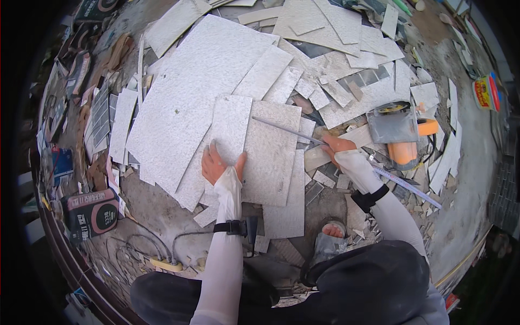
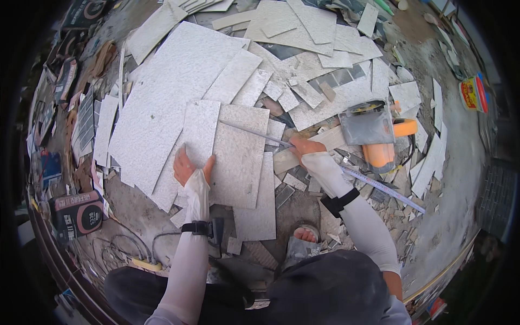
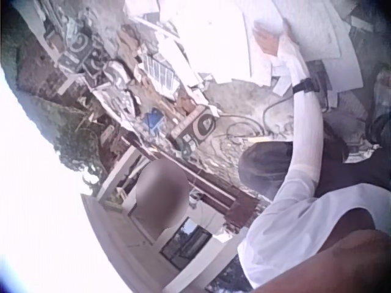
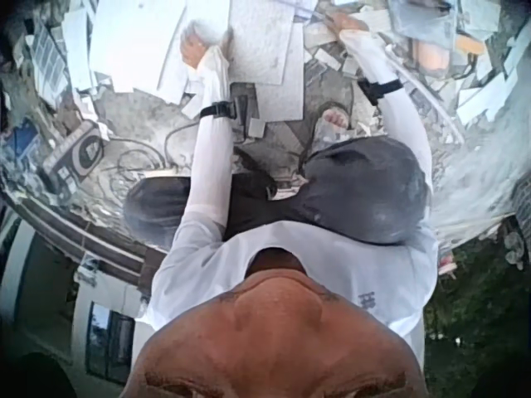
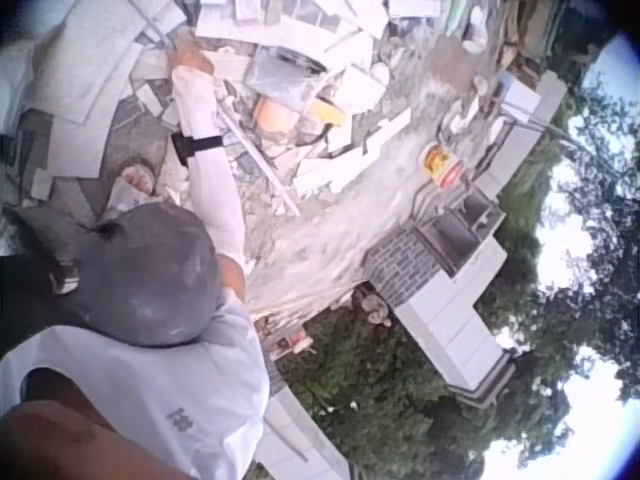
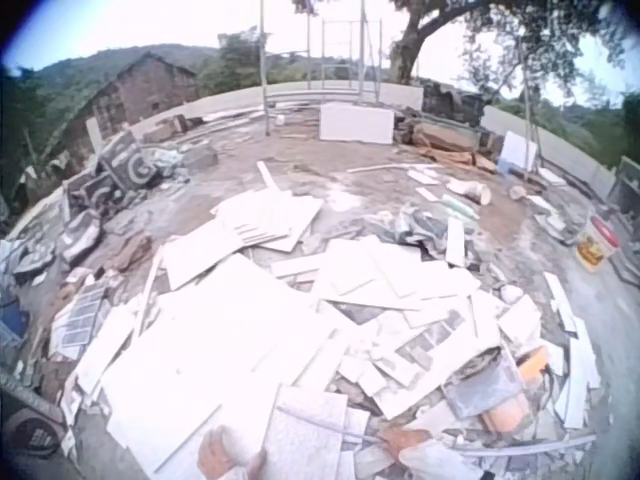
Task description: Measuring and cutting ceramic tiles with an angle grinder, then measuring a concrete wall for placement.
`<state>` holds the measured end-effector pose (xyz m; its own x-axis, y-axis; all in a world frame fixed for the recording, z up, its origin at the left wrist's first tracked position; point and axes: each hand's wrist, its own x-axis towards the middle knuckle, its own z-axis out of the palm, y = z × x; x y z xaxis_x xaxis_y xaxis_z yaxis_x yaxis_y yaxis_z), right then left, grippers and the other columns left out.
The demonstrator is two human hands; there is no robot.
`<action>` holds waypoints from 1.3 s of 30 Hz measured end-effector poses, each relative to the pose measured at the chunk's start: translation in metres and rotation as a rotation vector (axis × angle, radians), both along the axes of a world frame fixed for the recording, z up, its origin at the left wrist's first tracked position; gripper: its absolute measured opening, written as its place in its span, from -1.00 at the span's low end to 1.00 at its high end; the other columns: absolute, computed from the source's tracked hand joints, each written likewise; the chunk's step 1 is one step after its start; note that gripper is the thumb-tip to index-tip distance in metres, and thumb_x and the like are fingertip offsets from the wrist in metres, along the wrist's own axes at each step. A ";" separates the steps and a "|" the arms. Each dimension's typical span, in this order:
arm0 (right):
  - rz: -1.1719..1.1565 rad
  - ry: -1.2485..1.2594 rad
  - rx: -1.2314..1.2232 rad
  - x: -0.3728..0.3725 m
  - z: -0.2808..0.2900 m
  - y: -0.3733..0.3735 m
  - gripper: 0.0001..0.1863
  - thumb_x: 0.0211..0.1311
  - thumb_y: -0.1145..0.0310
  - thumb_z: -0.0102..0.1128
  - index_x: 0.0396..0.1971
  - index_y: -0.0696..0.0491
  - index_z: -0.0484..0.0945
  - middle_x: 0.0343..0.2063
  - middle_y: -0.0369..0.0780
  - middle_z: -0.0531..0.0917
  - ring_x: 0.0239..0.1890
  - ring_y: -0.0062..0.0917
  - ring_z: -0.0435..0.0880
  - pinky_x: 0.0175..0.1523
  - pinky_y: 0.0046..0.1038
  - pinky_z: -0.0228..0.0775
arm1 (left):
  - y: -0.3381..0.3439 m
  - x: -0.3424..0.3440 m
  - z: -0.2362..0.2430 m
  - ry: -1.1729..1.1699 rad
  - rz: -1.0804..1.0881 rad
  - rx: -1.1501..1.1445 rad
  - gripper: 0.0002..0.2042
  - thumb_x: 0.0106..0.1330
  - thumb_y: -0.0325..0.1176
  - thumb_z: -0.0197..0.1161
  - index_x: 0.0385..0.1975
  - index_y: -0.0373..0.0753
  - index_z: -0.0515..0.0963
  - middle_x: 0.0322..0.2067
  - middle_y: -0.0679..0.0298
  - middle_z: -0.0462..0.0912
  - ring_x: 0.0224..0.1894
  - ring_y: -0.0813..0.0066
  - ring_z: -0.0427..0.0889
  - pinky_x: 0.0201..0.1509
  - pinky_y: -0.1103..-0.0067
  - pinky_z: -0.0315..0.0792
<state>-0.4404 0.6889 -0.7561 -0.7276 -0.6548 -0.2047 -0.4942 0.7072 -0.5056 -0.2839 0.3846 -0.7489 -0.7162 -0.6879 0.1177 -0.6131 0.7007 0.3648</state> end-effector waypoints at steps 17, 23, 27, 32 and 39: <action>-0.036 -0.082 0.006 -0.069 -0.018 -0.021 -0.83 0.34 0.39 -0.04 -0.20 0.07 0.53 -0.42 -0.02 0.62 -0.37 -0.10 0.60 -0.27 -0.19 0.41 | -0.010 -0.009 0.010 -0.108 -0.064 0.015 -0.04 -0.13 -0.04 0.56 0.33 -0.22 0.23 0.17 -0.13 0.37 0.24 -0.10 0.32 0.31 0.12 0.21; 0.034 -0.019 -0.153 -0.084 -0.038 -0.023 -0.86 0.37 0.36 0.00 -0.24 0.06 0.53 -0.42 -0.04 0.60 -0.33 -0.07 0.60 -0.25 -0.17 0.39 | -0.013 -0.012 0.009 -0.116 -0.104 0.033 -0.03 -0.12 -0.02 0.56 0.34 -0.22 0.22 0.18 -0.14 0.36 0.24 -0.11 0.33 0.29 0.10 0.25; 0.064 0.093 -0.173 -0.084 -0.042 -0.033 -0.87 0.36 0.36 0.01 -0.29 0.06 0.52 -0.47 -0.02 0.56 -0.38 -0.08 0.59 -0.30 -0.15 0.35 | -0.016 -0.010 0.009 -0.167 -0.101 0.015 -0.03 -0.11 -0.02 0.55 0.34 -0.23 0.21 0.17 -0.15 0.37 0.23 -0.13 0.34 0.28 0.10 0.26; -0.005 0.038 -0.226 -0.077 -0.043 -0.025 -0.80 0.41 0.29 -0.09 -0.33 0.07 0.46 -0.54 -0.06 0.47 -0.47 -0.15 0.49 -0.34 -0.20 0.30 | 0.007 -0.023 0.010 -0.076 -0.284 -0.168 -0.12 -0.05 -0.05 0.51 0.30 -0.24 0.26 0.18 -0.15 0.37 0.23 -0.13 0.35 0.28 0.10 0.26; -0.091 -0.180 -0.222 -0.070 -0.031 -0.031 -0.74 0.43 0.25 -0.16 -0.34 0.07 0.48 -0.51 -0.07 0.49 -0.47 -0.22 0.47 -0.28 -0.22 0.31 | 0.095 -0.096 -0.004 -0.010 -0.654 -0.057 -0.27 -0.02 -0.17 0.46 0.20 -0.24 0.34 0.17 -0.07 0.39 0.26 -0.05 0.32 0.30 0.10 0.23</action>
<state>-0.5107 0.6580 -0.7874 -0.7502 -0.6317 -0.1953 -0.3219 0.6070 -0.7265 -0.3802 0.4799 -0.7528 -0.9858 -0.1028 0.1325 -0.0569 0.9482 0.3126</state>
